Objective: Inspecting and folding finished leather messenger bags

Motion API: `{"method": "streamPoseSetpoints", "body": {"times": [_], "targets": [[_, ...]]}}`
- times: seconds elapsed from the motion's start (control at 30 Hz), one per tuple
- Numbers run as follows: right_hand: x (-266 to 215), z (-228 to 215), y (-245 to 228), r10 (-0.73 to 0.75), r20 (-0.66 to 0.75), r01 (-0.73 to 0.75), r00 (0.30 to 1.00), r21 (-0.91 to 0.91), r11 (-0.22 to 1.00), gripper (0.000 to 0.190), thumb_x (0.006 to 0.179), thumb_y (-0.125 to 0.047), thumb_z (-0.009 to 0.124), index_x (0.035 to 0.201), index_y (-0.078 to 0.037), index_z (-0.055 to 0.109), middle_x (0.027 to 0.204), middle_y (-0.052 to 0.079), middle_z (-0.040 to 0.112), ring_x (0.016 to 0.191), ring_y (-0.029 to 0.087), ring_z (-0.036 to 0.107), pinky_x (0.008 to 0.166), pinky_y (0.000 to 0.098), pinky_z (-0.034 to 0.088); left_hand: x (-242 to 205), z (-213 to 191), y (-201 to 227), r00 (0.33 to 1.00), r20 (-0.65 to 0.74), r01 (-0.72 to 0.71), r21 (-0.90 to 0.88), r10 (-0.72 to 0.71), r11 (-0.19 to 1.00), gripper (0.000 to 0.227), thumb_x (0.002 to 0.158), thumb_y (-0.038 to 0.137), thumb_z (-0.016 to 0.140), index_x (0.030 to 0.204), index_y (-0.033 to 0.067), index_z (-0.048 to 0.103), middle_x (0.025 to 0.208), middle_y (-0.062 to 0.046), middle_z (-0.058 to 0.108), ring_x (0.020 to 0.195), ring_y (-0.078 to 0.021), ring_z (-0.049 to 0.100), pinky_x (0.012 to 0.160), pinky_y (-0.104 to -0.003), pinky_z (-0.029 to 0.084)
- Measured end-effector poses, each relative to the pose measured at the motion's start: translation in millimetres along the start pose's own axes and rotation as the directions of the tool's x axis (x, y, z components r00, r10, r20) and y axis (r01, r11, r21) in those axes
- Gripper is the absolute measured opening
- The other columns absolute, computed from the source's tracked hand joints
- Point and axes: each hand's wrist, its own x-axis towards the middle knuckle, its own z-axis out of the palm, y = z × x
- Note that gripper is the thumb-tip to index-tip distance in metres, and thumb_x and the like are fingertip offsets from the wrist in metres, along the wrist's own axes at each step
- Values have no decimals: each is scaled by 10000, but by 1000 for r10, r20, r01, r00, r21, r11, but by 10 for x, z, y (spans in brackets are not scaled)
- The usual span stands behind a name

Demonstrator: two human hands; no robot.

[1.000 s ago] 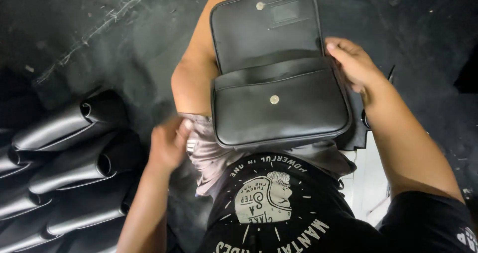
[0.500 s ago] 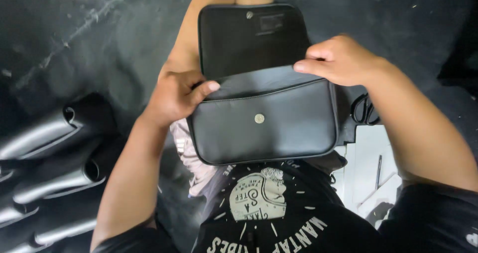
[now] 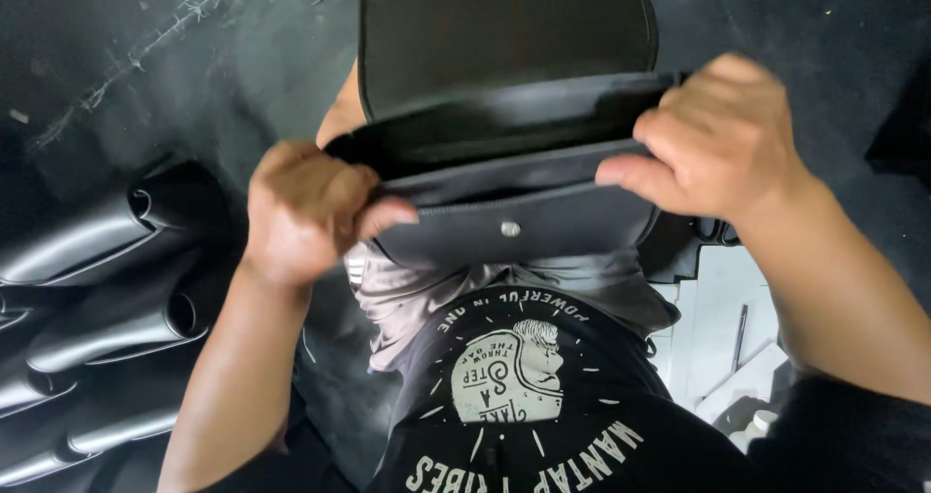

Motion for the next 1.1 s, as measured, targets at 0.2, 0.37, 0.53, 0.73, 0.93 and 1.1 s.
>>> {"method": "streamPoseSetpoints", "body": {"times": [0.2,0.37,0.53,0.73,0.93,1.1], "targets": [[-4,-358,-377,86,457,-142,885,89,986,327,873,-438,829,929,-133,724,647,-52,628,543,133,579,880,327,481,-80,-221,315,909,417,26,-94,15,995,328,902,408,739,945,93,661,692,-29,634,595,-257,586,747,-354,479],[268,-402,-643,42,858,-125,513,26,992,407,887,-576,684,977,-179,669,812,6,678,746,236,718,811,413,606,138,-117,608,746,661,171,-302,77,938,412,776,310,768,1068,46,647,971,-109,696,840,-342,672,778,-438,511],[327,-108,-1071,-72,903,-173,423,159,972,296,810,-339,756,949,-85,697,998,125,672,664,347,734,573,463,626,154,218,947,778,608,216,-494,157,842,495,794,203,737,1203,-21,571,977,-121,706,798,-346,696,631,-425,524],[-236,35,-1253,-146,823,-99,549,237,966,145,872,-329,581,765,-266,656,687,-36,674,663,245,705,612,429,554,-192,265,1239,815,568,40,-248,112,968,112,869,160,635,950,196,705,699,15,697,620,-196,721,511,-346,554],[-182,-215,-1446,-141,772,-62,620,228,972,417,880,-167,522,1276,-151,649,904,91,783,777,291,778,733,461,605,-330,243,1362,836,527,10,-296,154,955,191,922,99,615,1064,106,743,888,-83,788,783,-241,768,574,-355,592],[-427,-154,-1507,-138,696,38,704,158,987,302,807,-153,577,1055,-109,744,985,110,780,882,301,764,837,458,570,-482,252,1445,871,477,-60,-132,117,989,210,885,105,610,1051,104,737,837,-65,774,724,-232,760,523,-328,568]]}}
